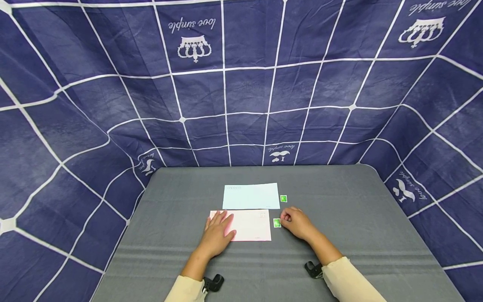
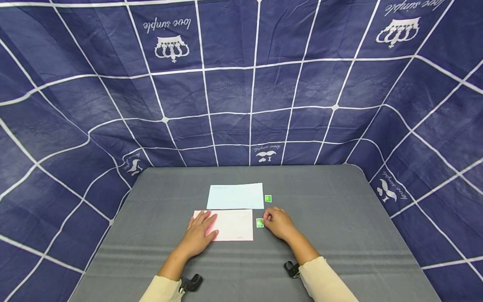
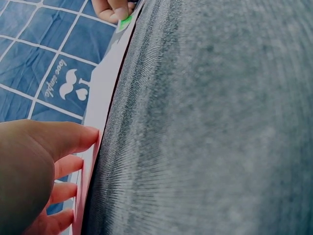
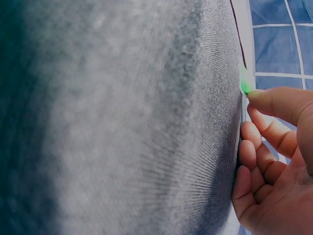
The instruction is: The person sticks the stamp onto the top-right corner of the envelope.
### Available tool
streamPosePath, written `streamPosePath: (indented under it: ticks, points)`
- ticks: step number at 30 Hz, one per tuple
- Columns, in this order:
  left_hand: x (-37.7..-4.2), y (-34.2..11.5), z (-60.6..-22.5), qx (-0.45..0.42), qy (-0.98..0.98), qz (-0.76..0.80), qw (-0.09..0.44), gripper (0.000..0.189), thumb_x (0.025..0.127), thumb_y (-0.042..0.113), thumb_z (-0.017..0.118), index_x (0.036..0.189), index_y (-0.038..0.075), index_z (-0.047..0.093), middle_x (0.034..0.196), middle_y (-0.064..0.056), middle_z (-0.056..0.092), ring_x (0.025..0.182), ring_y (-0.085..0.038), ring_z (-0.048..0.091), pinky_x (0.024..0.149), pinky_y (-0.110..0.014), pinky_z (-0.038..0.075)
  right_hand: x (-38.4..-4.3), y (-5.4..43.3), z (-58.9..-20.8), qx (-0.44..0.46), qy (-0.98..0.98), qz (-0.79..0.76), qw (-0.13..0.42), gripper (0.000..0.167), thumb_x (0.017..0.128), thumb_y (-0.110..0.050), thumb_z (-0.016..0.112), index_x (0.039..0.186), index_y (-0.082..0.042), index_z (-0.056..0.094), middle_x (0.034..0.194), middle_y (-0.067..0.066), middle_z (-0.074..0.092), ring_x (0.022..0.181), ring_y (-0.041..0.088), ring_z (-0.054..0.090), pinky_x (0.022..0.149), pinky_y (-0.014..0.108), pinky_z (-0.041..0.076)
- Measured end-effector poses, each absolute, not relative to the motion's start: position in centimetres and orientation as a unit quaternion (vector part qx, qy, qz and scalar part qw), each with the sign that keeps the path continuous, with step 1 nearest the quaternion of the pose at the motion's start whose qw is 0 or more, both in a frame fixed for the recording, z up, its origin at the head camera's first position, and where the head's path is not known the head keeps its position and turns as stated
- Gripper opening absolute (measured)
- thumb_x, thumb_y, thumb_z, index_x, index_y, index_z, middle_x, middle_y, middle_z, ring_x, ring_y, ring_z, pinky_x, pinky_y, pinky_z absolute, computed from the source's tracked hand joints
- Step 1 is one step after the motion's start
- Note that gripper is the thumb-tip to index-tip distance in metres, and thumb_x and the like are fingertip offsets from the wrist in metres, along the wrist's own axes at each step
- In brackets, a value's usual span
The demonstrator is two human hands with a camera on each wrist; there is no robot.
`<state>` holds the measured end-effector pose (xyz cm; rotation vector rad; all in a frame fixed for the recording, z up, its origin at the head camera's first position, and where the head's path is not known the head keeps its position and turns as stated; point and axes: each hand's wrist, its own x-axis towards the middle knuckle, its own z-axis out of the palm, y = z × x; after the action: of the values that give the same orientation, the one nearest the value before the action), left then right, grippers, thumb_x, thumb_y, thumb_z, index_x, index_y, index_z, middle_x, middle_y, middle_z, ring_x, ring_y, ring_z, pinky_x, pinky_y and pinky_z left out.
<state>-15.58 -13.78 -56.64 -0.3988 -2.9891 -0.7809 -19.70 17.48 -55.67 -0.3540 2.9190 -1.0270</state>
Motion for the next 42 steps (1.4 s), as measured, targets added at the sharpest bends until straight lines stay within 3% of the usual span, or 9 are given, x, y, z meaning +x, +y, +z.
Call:
streamPosePath:
  ticks: [20,42]
  points:
    - [-15.8,-13.8,-56.4,-0.124,-0.959,-0.254,0.006,0.057,0.095,0.033,0.067,0.145,0.010,0.055,0.155,-0.018,0.047,0.150,-0.041,0.033,0.122,-0.067,0.018,-20.3,17.5,-55.0,-0.076,0.895,-0.435,0.067,0.008,0.090,-0.008,0.067,0.083,-0.009,0.063,0.075,-0.002,0.057,0.069,0.008,0.050,0.064,0.020,0.041]
    - [-15.5,-13.8,-56.4,-0.125,-0.959,-0.255,0.009,0.057,0.094,0.032,0.067,0.145,0.009,0.055,0.154,-0.019,0.048,0.149,-0.042,0.034,0.121,-0.068,0.019,-20.8,15.9,-54.4,-0.105,0.879,-0.461,0.062,0.007,0.092,-0.011,0.067,0.088,-0.006,0.065,0.080,-0.001,0.064,0.073,0.006,0.056,0.068,0.019,0.046]
